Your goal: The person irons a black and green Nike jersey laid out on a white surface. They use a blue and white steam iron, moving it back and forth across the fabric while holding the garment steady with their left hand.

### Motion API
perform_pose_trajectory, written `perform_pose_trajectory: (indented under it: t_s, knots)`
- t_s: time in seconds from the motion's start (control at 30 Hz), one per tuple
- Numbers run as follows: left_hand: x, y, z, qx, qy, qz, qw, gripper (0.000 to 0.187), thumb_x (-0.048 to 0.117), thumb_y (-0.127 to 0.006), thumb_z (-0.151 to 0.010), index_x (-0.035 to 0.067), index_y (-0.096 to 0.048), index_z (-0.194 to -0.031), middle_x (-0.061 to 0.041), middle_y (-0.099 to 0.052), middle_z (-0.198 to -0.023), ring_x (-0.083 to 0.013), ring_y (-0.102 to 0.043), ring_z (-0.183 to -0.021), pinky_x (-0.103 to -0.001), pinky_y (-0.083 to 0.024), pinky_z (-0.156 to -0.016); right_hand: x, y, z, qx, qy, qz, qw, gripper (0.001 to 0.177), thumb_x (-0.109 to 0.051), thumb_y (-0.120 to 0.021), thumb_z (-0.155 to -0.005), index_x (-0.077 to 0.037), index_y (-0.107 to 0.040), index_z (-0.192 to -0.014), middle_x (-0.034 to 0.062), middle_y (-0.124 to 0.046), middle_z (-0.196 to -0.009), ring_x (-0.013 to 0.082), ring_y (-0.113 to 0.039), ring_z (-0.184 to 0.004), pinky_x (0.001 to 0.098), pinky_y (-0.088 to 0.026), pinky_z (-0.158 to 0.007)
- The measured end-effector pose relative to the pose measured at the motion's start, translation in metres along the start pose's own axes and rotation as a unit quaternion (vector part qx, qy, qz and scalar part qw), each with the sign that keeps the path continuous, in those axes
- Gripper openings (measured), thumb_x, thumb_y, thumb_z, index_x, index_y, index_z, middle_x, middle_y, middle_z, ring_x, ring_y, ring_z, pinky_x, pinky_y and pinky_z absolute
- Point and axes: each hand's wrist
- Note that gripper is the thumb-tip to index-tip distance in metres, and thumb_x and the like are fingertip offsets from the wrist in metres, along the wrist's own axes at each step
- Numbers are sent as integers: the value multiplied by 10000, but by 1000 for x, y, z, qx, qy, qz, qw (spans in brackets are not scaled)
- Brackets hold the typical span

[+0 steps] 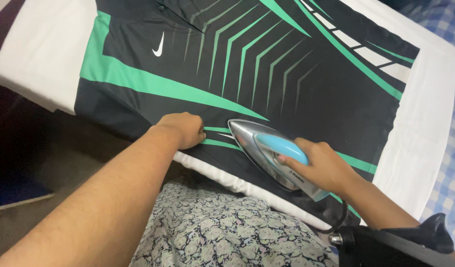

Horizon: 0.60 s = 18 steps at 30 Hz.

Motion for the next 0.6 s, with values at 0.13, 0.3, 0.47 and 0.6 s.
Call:
perform_pose_trajectory:
  t_s: [0.13, 0.3, 0.47, 0.6]
  knots:
    - [-7, -2, 3, 13, 7, 17, 1000, 361, 348, -586, -965, 204, -715, -1270, -83, -714, -1258, -302, -672, -1177, -444, -527, -1023, -14, -6, -16, 59, 0, -49, 997, 559, -579, -628, -859, -60, -713, -1048, 200, -751, -745, 288, -773, -647, 435, -604, -607]
    - [-11, -3, 8, 19, 15, 28, 999, 352, 329, -563, -972, 214, -708, -1272, -72, -724, -1241, -293, -685, -1155, -441, -532, -1017, -39, -5, -33, 68, -64, -149, 984, 583, -557, -648, -877, 12, -705, -993, 197, -733, -719, 245, -717, -533, 394, -564, -484]
    - [-19, -1, 11, 50, -1, 38, 998, 314, 296, -530, -977, 199, -734, -1195, -83, -740, -1182, -301, -694, -1116, -445, -533, -995, -41, -1, -38, 47, -37, -115, 992, 554, -557, -642, -865, -22, -707, -997, 203, -733, -687, 273, -709, -506, 395, -549, -478]
    - [-28, 0, 12, 111, 0, 39, 993, 273, 275, -527, -967, 175, -736, -1111, -96, -752, -1118, -312, -702, -1066, -462, -543, -952, -37, 3, -32, 18, 90, -28, 995, 537, -559, -658, -835, -55, -725, -1006, 163, -741, -672, 250, -756, -570, 399, -587, -559]
Point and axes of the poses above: each hand's wrist, its own z-axis away from the middle knuckle, its own y-axis out of the back of the hand, x = y × z
